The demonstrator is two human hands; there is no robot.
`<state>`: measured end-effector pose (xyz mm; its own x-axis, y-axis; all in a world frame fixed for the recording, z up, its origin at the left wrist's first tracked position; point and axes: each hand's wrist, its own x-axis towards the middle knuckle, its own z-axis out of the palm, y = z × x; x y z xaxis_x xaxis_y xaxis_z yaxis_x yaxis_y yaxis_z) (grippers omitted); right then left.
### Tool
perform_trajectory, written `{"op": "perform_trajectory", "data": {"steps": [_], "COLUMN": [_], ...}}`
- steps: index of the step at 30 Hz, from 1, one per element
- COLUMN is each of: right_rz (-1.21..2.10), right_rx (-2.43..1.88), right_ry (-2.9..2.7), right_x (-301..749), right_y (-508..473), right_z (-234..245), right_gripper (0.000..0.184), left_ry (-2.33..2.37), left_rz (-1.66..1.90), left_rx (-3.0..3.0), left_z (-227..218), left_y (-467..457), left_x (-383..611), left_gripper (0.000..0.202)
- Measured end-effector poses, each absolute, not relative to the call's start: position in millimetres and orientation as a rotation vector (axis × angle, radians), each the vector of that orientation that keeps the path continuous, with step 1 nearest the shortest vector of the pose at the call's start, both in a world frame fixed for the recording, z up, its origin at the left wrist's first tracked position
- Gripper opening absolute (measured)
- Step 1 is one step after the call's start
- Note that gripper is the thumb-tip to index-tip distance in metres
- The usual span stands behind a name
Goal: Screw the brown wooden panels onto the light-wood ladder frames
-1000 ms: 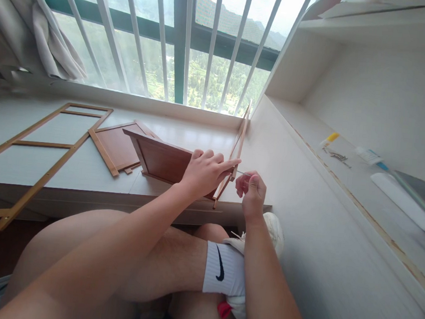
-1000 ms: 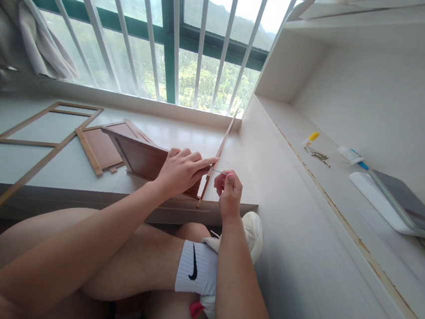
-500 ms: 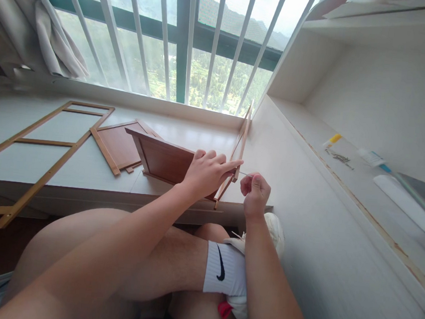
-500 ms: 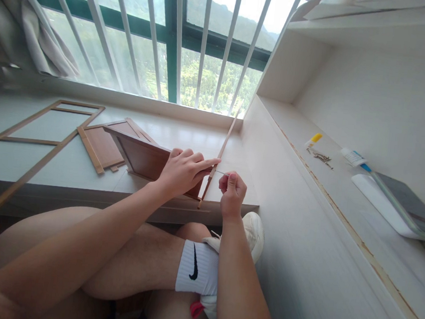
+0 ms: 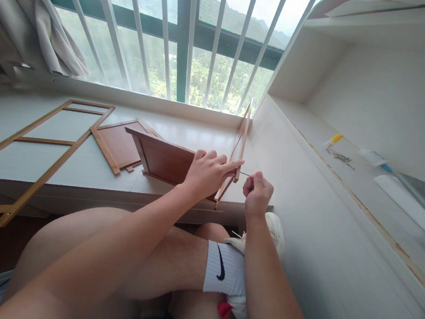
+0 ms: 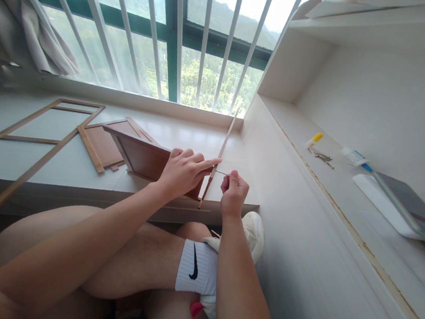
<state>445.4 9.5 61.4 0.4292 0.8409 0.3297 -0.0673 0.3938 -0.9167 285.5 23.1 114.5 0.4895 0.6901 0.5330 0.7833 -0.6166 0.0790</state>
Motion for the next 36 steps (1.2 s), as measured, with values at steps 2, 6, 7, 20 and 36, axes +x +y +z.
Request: {"op": "perform_trajectory", "data": {"steps": [2,6,7,20,36], "right_rz": [0.689,0.646,0.644,0.676,0.715], "right_rx": [-1.023,-1.053,-1.056,-1.054,-1.03], "right_ry": [-0.966,-0.986,-0.994,-1.197,-1.152], "right_x": [444,443,443,456,455], "right_y": [8,8,9,2,9], "right_z": [61,59,59,67,61], "right_gripper": [0.049,0.047,0.046,0.038,0.038], "left_ry": [-1.272,-1.261,-1.259,-1.286,-1.253], "left_rz": [-0.8,-0.802,-0.799,-0.809,-0.732], "left_rx": [-2.559,-2.563,-2.563,-2.561,-2.618], "left_z": [115,115,115,112,119], "left_y": [23,24,24,26,32], "left_x": [285,285,285,285,284], "left_gripper": [0.039,0.04,0.04,0.04,0.04]}}
